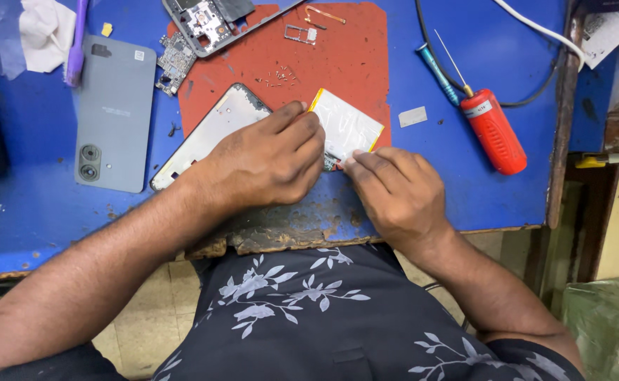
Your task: The person disassembles a smartphone on a workbench, using a screwdriver to remove screws and a prying tool to separate the back cover. They disconnect internal connectors and remove the battery, then place the components on the table.
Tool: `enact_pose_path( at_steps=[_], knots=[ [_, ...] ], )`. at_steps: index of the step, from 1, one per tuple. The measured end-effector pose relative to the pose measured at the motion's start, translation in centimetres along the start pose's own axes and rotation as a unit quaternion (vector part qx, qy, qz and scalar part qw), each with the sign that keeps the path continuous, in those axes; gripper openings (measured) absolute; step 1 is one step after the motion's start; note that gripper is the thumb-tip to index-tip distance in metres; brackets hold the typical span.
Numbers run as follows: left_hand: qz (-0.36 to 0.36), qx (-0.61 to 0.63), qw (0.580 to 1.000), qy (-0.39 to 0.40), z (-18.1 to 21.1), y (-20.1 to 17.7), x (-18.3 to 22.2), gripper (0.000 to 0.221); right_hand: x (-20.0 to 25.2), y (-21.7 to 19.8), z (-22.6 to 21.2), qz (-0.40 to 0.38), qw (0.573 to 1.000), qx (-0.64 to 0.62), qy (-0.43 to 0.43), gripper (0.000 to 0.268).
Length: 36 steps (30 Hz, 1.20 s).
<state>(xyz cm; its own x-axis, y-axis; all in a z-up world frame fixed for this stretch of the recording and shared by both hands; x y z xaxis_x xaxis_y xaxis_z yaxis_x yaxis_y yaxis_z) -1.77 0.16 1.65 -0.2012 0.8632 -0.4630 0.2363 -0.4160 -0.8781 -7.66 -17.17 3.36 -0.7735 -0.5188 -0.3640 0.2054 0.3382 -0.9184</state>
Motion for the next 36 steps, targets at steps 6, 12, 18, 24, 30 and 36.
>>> enact_pose_path(
  at_steps=[6,12,18,24,30,36],
  knots=[
    [-0.007,-0.006,1.000,0.006,0.9,-0.3,0.0,0.015,0.3,0.3,-0.3,-0.001,1.000,0.017,-0.019,0.019],
    [-0.016,-0.017,1.000,-0.012,2.3,-0.8,0.5,0.020,1.1,0.6,-0.3,0.014,0.999,0.022,-0.037,0.016],
    [-0.002,-0.004,0.999,-0.045,3.5,-1.2,0.5,0.024,1.8,0.4,-0.1,0.021,0.999,0.015,-0.048,0.013],
    [-0.018,-0.025,0.999,-0.035,3.8,-1.2,0.5,0.025,2.0,0.2,0.2,0.021,0.999,0.001,-0.042,0.015],
    [0.013,-0.033,0.999,-0.019,4.0,-1.5,0.3,0.019,2.2,-0.3,0.2,0.038,0.997,-0.005,-0.063,0.014],
    [0.025,-0.039,0.999,0.002,3.9,-2.7,-0.5,0.017,2.1,-1.6,0.2,0.059,0.994,0.001,-0.088,0.012]
  ],
)
Point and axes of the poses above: each hand's wrist, its own x-axis away from the middle knuckle, its own y-axis out of the palm, z = x × y, the point moved 4 cm from there along -x, towards the middle knuckle
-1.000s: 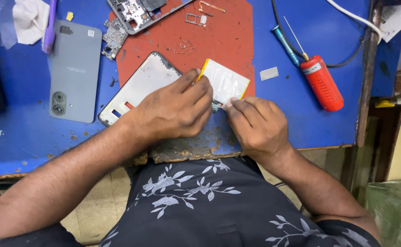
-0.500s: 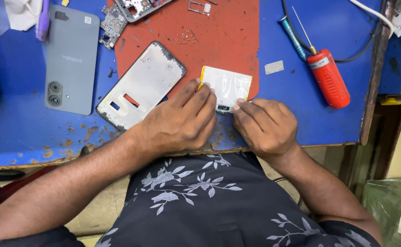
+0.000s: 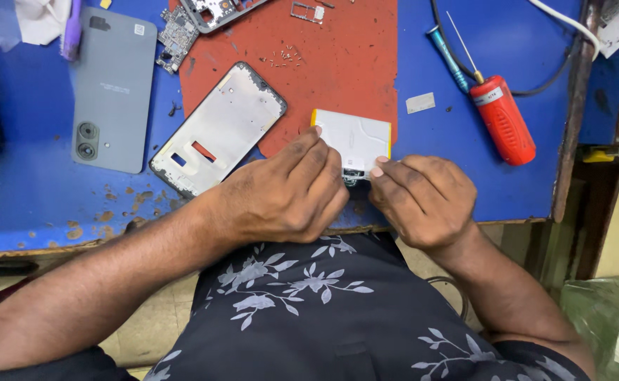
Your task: The person disassembles a smartphone on a workbench, using a screwdriver to remove screws and a prying tool to separate the back cover. They disconnect internal connectors and remove the battery, then place the components on the table.
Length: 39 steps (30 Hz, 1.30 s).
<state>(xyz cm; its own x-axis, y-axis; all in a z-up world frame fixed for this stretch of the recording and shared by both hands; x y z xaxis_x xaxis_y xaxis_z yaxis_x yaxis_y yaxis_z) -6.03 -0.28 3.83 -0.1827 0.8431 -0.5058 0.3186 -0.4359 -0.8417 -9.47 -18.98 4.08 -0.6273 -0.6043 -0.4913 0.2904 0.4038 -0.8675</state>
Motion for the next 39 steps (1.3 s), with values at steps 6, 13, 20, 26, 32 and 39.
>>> enact_pose_path(
  at_steps=[6,13,20,26,32,39],
  knots=[
    [0.016,0.011,1.000,0.003,-0.7,-2.2,-1.3,0.017,-1.4,-2.3,-0.1,0.006,1.000,-0.001,-0.010,0.013],
    [-0.003,0.302,0.939,-0.162,-1.3,-3.7,-1.6,0.011,-1.3,-3.3,0.8,-0.001,0.989,-0.133,0.070,0.014],
    [-0.208,0.538,0.745,-0.335,0.7,-1.1,1.9,0.010,2.6,1.0,-0.3,-0.150,0.860,-0.438,0.215,0.007],
    [-0.181,0.564,0.731,-0.339,2.8,-1.1,3.4,0.012,4.1,2.0,-1.7,-0.147,0.870,-0.450,0.139,0.012],
    [-0.168,0.519,0.769,-0.335,3.2,-1.4,3.3,0.016,2.9,0.6,-1.9,-0.122,0.906,-0.403,0.042,0.020],
    [-0.191,0.583,0.675,-0.409,3.7,1.1,3.4,0.021,2.6,0.0,-2.7,-0.134,0.939,-0.315,-0.022,0.018]
  ],
)
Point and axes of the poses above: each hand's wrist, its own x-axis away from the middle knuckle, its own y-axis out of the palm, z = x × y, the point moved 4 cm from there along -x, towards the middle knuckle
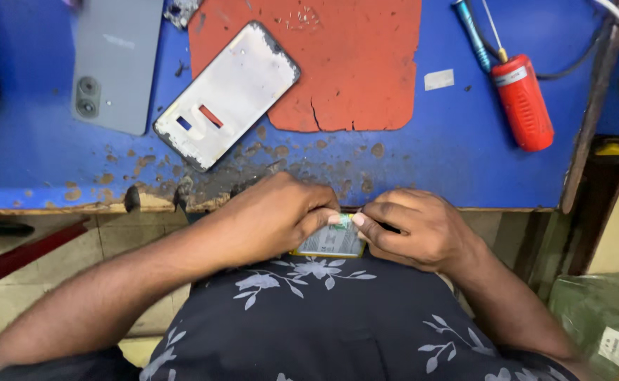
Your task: The person disassembles a smartphone on a workbench, using a screwdriver to remove screws and a prying tool to separate the back cover. They disconnect internal connectors and remove the battery, then place the components on the table.
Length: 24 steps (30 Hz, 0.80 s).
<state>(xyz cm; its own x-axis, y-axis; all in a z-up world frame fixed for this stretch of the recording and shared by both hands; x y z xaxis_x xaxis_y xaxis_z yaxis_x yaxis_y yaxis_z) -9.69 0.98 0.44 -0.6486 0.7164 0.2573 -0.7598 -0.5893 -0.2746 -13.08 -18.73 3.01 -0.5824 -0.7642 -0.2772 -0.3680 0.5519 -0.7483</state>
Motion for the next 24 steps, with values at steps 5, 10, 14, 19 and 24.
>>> enact_pose_path(
  at_steps=[5,10,14,19,24],
  knots=[
    [-0.036,-0.007,0.999,-0.040,-0.4,0.2,-0.1,0.018,0.3,0.1,0.4,0.021,1.000,-0.015,-0.016,0.023],
    [0.013,-0.009,1.000,0.021,1.3,-0.8,-0.1,0.014,0.2,-0.5,1.4,0.097,0.957,-0.177,0.210,0.031],
    [0.067,-0.077,0.989,0.104,3.7,-2.1,-0.2,0.013,-0.7,-1.4,2.1,0.027,0.942,-0.179,0.282,0.027],
    [0.058,-0.069,0.995,0.041,4.7,-4.3,-0.7,0.014,-1.1,-3.4,3.5,-0.006,0.909,-0.238,0.342,0.017],
    [0.067,0.018,0.997,0.028,3.9,-5.7,-1.7,0.017,-0.9,-3.6,5.1,0.021,0.843,-0.387,0.374,0.018]
  ],
)
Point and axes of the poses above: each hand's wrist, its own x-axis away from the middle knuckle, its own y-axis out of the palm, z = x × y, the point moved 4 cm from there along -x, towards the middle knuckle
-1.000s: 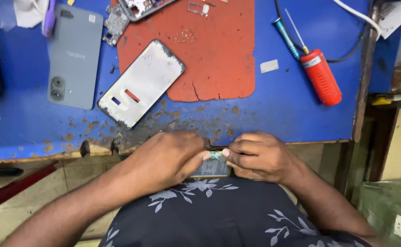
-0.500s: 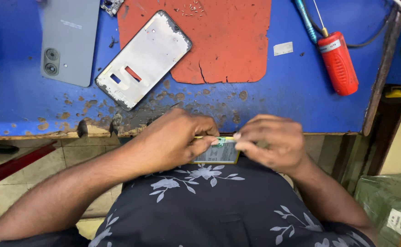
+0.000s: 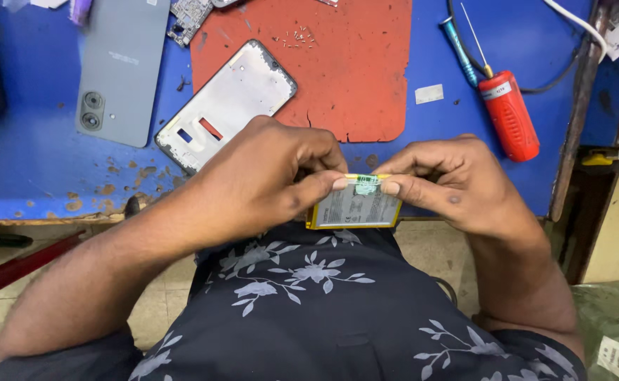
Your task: The person disassembles a smartphone on a workbench, using a screwdriver to remove screws and a prying tool to separate the back cover. They disconnect internal connectors and remove the battery, then place the components on the table.
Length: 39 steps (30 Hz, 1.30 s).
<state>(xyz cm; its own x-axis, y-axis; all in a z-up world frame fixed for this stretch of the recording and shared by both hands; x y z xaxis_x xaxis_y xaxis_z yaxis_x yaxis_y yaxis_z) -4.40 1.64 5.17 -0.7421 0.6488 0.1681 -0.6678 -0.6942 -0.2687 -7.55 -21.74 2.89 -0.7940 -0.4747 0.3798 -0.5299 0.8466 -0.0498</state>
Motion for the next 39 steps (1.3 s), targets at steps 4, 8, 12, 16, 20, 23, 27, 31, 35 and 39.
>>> enact_pose_path(
  at_steps=[4,8,12,16,20,23,27,31,35,39],
  knots=[
    [0.008,0.077,0.997,-0.023,-1.4,0.3,-0.7,0.014,-0.7,-0.8,-0.3,0.029,0.998,0.009,-0.055,0.020],
    [0.051,0.186,0.981,-0.033,-2.6,-0.1,-0.9,0.016,0.0,-1.4,-2.7,0.240,0.871,0.359,-0.234,0.032],
    [0.070,0.383,0.917,-0.082,-3.9,1.0,-1.8,0.021,-0.2,0.3,-1.9,0.194,0.841,0.379,-0.333,0.022],
    [0.080,0.415,0.906,-0.025,-3.7,1.4,-2.4,0.029,-1.1,-0.1,2.4,0.243,0.954,-0.013,-0.177,0.018],
    [0.216,0.135,0.966,0.042,-2.7,1.5,-2.4,0.025,-2.3,0.8,4.9,0.195,0.941,-0.255,-0.106,0.026],
    [0.253,0.093,0.960,0.081,-2.7,1.5,-2.3,0.021,-2.4,1.4,5.0,0.192,0.942,-0.257,-0.097,0.025],
    [0.209,0.225,0.952,0.009,-4.3,2.0,-2.7,0.019,-2.1,1.5,4.9,0.181,0.936,-0.283,-0.105,0.028],
    [0.176,0.297,0.938,0.006,-5.0,2.3,-2.5,0.020,-2.4,0.9,4.9,0.161,0.944,-0.279,-0.077,0.029],
    [0.171,0.232,0.955,-0.067,-5.4,2.0,-2.1,0.020,-4.0,-0.8,3.7,0.097,0.970,-0.214,-0.062,0.029],
    [0.284,-0.071,0.956,0.006,-3.7,0.6,-0.9,0.031,-5.0,-3.0,1.3,0.154,0.986,0.039,-0.060,0.027]
  ],
)
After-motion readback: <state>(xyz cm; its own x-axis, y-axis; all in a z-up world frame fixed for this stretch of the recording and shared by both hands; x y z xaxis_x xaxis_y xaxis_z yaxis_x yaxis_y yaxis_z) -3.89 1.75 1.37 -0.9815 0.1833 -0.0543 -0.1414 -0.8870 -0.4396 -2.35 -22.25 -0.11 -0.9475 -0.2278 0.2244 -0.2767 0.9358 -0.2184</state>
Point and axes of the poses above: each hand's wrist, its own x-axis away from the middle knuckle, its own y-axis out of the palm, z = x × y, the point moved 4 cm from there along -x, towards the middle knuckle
